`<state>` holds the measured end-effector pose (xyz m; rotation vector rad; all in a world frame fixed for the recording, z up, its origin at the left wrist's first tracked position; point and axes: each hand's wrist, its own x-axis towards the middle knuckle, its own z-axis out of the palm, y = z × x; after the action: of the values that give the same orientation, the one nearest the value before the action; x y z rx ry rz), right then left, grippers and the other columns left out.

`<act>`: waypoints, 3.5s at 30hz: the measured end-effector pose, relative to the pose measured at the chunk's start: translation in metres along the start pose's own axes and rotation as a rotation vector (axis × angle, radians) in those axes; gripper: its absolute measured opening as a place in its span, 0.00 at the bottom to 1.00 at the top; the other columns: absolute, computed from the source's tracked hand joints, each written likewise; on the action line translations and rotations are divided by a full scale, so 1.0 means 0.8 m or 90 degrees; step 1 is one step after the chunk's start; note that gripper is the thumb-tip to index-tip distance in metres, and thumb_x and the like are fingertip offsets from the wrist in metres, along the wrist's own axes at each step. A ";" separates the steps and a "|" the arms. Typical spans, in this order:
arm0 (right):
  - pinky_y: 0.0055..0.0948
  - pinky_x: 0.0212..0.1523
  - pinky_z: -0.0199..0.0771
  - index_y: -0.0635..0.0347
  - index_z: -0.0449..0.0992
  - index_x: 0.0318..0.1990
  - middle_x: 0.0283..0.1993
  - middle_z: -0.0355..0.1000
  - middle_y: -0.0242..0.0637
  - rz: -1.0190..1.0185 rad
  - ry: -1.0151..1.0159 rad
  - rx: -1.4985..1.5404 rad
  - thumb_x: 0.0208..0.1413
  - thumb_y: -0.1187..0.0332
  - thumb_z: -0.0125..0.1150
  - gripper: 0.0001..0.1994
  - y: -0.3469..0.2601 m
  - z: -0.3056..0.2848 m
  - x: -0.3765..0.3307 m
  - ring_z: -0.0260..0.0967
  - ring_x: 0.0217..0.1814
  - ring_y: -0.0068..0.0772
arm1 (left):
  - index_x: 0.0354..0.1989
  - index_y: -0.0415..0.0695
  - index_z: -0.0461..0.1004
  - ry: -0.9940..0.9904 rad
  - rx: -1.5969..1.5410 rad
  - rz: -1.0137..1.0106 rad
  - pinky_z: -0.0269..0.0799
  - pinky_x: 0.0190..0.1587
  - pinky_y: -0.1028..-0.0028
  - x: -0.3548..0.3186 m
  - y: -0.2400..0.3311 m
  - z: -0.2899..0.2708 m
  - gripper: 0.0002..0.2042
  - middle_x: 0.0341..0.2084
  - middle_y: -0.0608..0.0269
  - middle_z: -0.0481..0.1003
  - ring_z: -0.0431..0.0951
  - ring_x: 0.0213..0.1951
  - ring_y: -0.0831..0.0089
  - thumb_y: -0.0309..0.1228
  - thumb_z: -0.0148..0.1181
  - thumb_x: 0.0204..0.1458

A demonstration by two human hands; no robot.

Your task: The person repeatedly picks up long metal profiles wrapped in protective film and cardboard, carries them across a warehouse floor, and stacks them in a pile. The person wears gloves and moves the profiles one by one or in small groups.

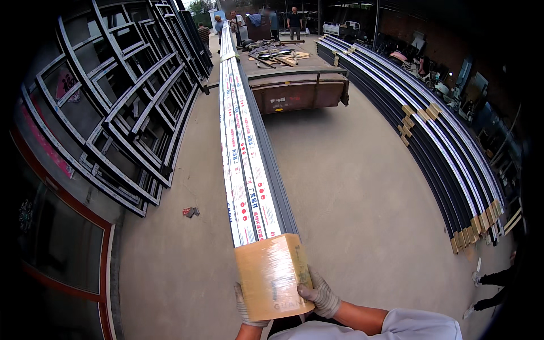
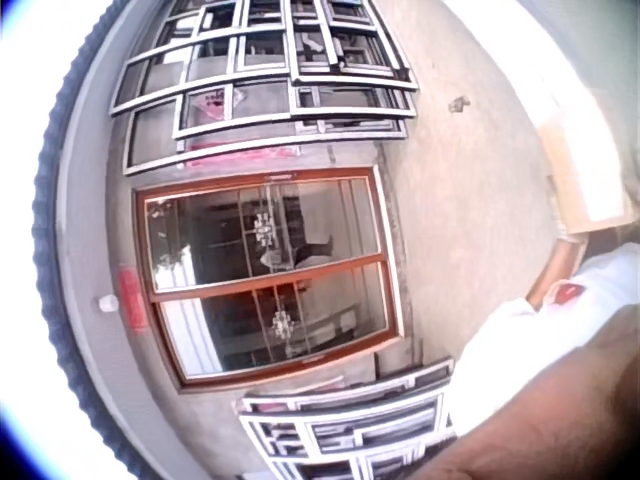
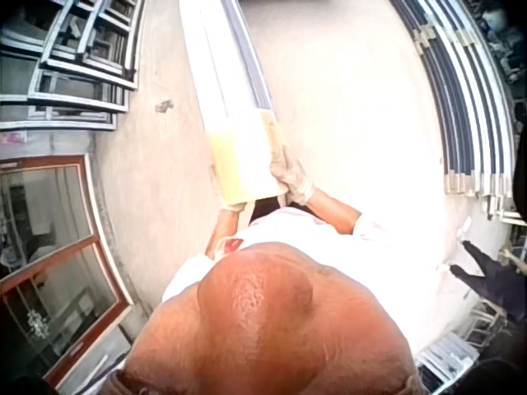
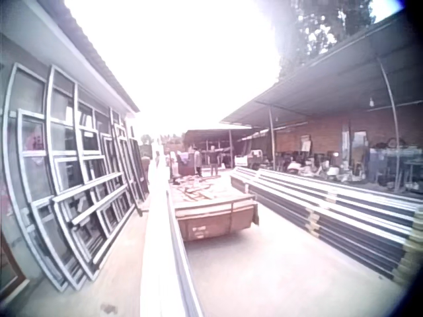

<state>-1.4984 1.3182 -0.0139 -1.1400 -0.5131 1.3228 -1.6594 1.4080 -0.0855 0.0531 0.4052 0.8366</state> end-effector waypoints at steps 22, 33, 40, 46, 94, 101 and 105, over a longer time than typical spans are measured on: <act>0.29 0.65 0.63 0.67 0.49 0.71 0.61 0.64 0.46 -0.454 -0.174 -0.118 0.51 0.53 0.71 0.48 -0.418 -0.048 -0.227 0.61 0.65 0.35 | 0.56 0.38 0.69 -0.255 0.175 0.312 0.78 0.50 0.60 -0.152 -0.159 0.439 0.31 0.50 0.49 0.75 0.79 0.49 0.61 0.53 0.54 0.54; 0.27 0.62 0.66 0.69 0.58 0.68 0.60 0.67 0.42 -0.521 -0.132 -0.030 0.52 0.55 0.72 0.42 -0.579 -0.238 -0.277 0.62 0.64 0.31 | 0.54 0.47 0.71 -0.213 0.205 0.464 0.82 0.46 0.56 -0.111 -0.375 0.599 0.23 0.50 0.49 0.75 0.79 0.48 0.55 0.48 0.53 0.56; 0.25 0.59 0.70 0.71 0.55 0.69 0.61 0.66 0.48 -0.468 -0.079 -0.048 0.52 0.53 0.71 0.44 -0.659 -0.417 -0.290 0.67 0.61 0.33 | 0.53 0.36 0.70 -0.352 0.151 0.261 0.81 0.49 0.67 -0.027 -0.544 0.652 0.25 0.49 0.47 0.76 0.81 0.47 0.63 0.45 0.52 0.57; 0.28 0.61 0.68 0.69 0.56 0.69 0.60 0.68 0.45 -0.465 -0.034 -0.045 0.53 0.54 0.69 0.43 -0.746 -0.579 -0.315 0.66 0.61 0.31 | 0.57 0.35 0.67 -0.242 0.278 0.348 0.78 0.51 0.69 0.035 -0.712 0.717 0.28 0.50 0.48 0.75 0.80 0.47 0.64 0.47 0.53 0.57; 0.31 0.51 0.72 0.69 0.71 0.55 0.48 0.75 0.47 0.096 0.431 -0.365 0.44 0.44 0.72 0.39 -0.901 -2.001 -0.933 0.73 0.50 0.37 | 0.64 0.45 0.60 0.026 0.383 -0.469 0.73 0.58 0.53 0.074 -2.222 0.817 0.34 0.54 0.53 0.73 0.75 0.54 0.56 0.44 0.68 0.52; 0.35 0.56 0.71 0.69 0.68 0.57 0.52 0.74 0.53 0.100 0.443 -0.426 0.40 0.38 0.70 0.46 -0.940 -2.145 -1.014 0.72 0.56 0.47 | 0.63 0.43 0.62 0.001 0.422 -0.423 0.73 0.58 0.56 0.045 -2.398 0.863 0.38 0.54 0.53 0.74 0.76 0.53 0.57 0.53 0.68 0.49; 0.33 0.58 0.70 0.69 0.65 0.61 0.56 0.73 0.51 0.088 0.374 -0.285 0.43 0.40 0.70 0.46 -1.007 -2.237 -1.083 0.72 0.56 0.43 | 0.64 0.43 0.61 0.023 0.411 -0.437 0.76 0.56 0.57 0.038 -2.518 0.887 0.38 0.54 0.51 0.74 0.78 0.52 0.58 0.53 0.66 0.51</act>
<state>0.1862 0.0070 0.1985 -1.8813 -0.2986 0.9357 0.0534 0.1536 0.1496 0.4706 0.6653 0.0073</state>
